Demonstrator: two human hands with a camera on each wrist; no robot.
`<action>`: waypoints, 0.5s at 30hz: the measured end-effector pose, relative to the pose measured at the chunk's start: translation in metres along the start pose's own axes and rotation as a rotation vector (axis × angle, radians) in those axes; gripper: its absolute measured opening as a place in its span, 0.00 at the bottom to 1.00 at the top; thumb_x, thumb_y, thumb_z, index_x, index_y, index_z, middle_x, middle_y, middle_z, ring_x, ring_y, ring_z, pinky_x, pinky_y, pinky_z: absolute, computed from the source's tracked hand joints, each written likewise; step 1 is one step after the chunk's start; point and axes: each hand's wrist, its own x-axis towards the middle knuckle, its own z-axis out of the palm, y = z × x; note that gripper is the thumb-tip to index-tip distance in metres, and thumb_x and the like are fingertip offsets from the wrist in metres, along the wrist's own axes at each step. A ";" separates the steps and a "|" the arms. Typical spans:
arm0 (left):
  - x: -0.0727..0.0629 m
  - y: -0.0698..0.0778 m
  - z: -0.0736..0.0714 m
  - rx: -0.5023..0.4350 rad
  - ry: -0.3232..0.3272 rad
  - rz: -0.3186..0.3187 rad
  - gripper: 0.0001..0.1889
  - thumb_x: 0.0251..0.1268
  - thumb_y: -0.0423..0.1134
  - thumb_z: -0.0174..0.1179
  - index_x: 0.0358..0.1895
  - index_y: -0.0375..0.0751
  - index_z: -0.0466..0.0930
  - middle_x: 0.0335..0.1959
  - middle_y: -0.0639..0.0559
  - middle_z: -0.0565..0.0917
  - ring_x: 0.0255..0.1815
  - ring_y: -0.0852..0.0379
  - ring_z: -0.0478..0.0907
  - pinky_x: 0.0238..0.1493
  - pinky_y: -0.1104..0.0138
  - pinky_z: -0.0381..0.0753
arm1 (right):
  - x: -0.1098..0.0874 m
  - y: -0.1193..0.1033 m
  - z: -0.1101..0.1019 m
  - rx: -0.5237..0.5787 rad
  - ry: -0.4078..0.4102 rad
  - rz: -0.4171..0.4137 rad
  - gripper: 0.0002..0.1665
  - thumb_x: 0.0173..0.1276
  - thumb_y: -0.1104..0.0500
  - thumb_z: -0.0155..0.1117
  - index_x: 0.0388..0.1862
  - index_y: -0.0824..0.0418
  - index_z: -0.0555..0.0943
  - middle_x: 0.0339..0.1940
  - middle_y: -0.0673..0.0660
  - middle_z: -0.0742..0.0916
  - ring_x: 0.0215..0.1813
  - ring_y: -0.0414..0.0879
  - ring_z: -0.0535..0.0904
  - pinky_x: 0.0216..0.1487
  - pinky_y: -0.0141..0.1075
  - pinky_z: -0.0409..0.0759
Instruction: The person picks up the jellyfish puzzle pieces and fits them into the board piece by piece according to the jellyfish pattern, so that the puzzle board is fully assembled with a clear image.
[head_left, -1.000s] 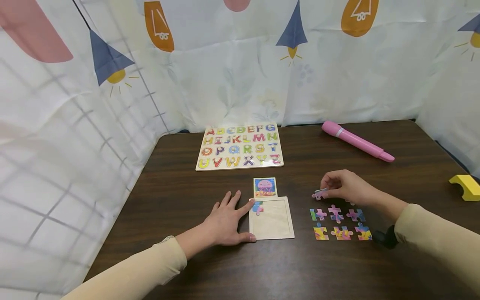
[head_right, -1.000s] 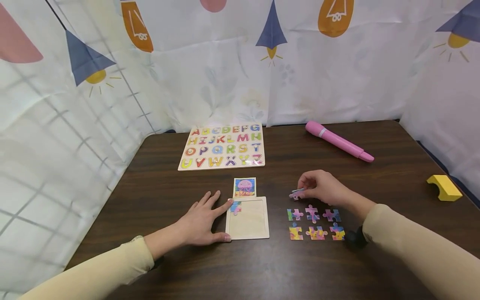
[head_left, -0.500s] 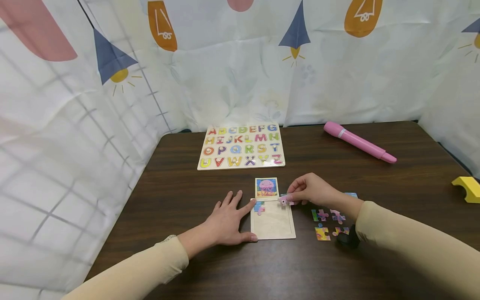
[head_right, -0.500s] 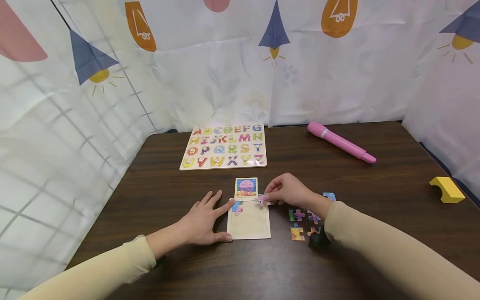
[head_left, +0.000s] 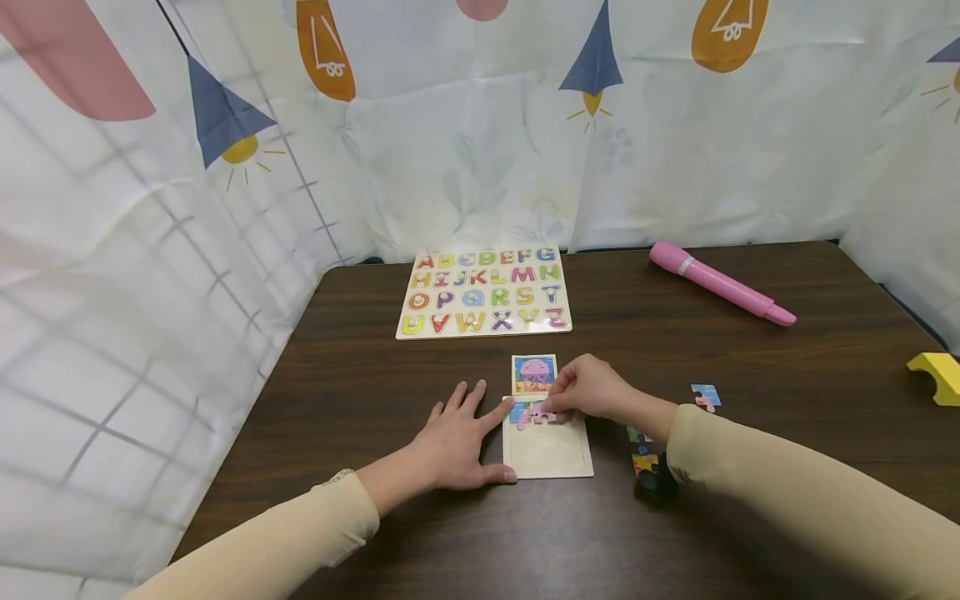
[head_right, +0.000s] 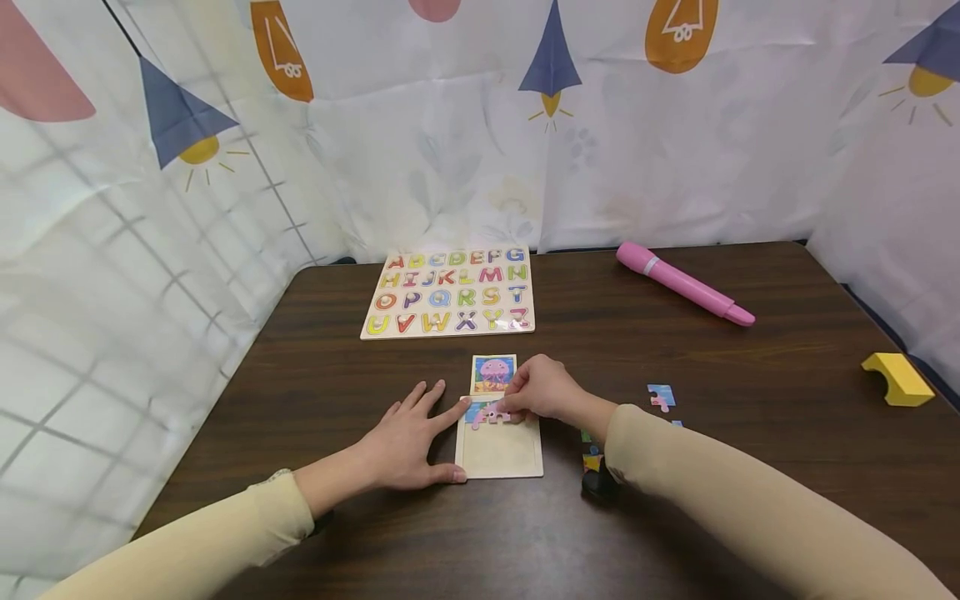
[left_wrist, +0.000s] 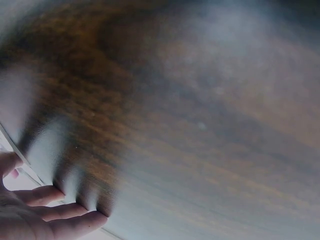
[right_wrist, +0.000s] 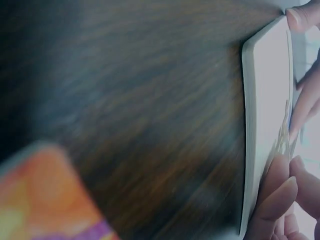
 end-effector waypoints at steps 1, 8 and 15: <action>0.000 0.000 0.000 0.001 0.000 0.000 0.50 0.58 0.74 0.62 0.82 0.61 0.56 0.83 0.38 0.53 0.83 0.31 0.49 0.73 0.35 0.62 | 0.000 -0.001 0.001 -0.009 0.008 0.004 0.09 0.65 0.59 0.75 0.31 0.65 0.87 0.20 0.53 0.88 0.22 0.37 0.81 0.26 0.31 0.80; 0.000 0.000 0.000 0.005 0.004 0.002 0.50 0.58 0.74 0.62 0.82 0.61 0.56 0.83 0.37 0.54 0.83 0.31 0.50 0.73 0.35 0.62 | 0.002 -0.007 0.004 -0.101 0.030 0.014 0.11 0.63 0.58 0.77 0.25 0.62 0.88 0.17 0.52 0.87 0.19 0.38 0.80 0.24 0.31 0.80; 0.000 0.001 0.000 0.010 0.001 0.002 0.50 0.58 0.74 0.62 0.82 0.61 0.56 0.83 0.37 0.54 0.83 0.31 0.50 0.72 0.35 0.63 | 0.005 -0.013 0.004 -0.212 0.044 0.008 0.14 0.61 0.57 0.79 0.22 0.61 0.84 0.15 0.52 0.86 0.17 0.40 0.80 0.24 0.32 0.80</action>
